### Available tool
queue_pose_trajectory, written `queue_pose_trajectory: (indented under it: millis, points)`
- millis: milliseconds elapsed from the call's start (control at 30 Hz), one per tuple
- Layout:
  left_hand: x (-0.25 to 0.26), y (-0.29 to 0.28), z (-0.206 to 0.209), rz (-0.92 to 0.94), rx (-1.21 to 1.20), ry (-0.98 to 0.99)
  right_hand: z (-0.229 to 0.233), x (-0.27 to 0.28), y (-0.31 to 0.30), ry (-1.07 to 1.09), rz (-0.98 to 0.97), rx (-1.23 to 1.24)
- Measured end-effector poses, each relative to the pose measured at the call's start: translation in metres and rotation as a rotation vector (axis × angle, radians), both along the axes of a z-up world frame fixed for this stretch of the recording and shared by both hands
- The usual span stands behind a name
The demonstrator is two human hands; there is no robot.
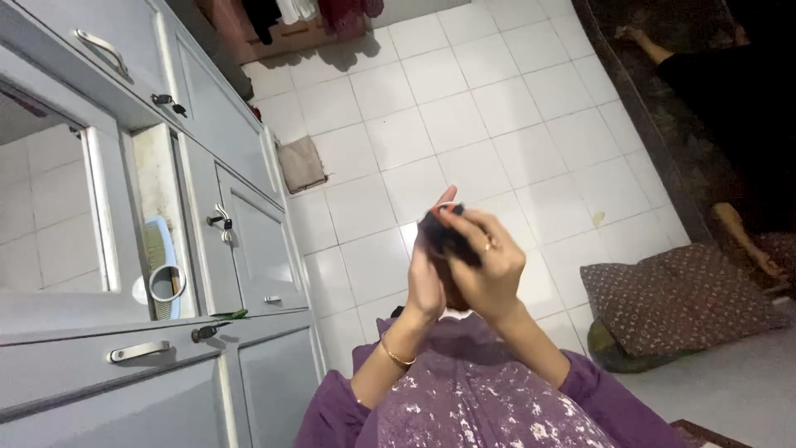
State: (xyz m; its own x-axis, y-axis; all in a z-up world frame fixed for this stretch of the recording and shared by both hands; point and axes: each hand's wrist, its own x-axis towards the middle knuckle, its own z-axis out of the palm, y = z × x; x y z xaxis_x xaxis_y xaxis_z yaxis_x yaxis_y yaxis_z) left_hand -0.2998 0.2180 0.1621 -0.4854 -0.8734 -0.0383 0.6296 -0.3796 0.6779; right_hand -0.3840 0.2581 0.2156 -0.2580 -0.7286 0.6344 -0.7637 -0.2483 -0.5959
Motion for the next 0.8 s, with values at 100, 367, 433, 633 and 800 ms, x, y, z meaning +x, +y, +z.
queue_pose_trajectory:
  millis: [100,367,433,633,800]
  points:
    - [0.012,-0.006,0.021,-0.031,0.028,0.099,-0.006,0.0,0.012,-0.128,0.161,0.045]
    - [0.005,-0.004,0.022,-0.01,0.068,0.082,0.001,-0.014,0.002,-0.019,-0.064,0.026]
    - [0.004,-0.003,0.021,-0.023,0.068,0.065,0.002,-0.004,0.0,0.028,-0.118,-0.018]
    - [0.021,-0.018,0.022,0.005,-0.021,0.182,-0.021,-0.008,0.007,0.031,0.229,0.005]
    - [0.006,-0.012,0.028,-0.066,0.121,0.205,-0.007,-0.02,-0.008,-0.11,-0.022,0.049]
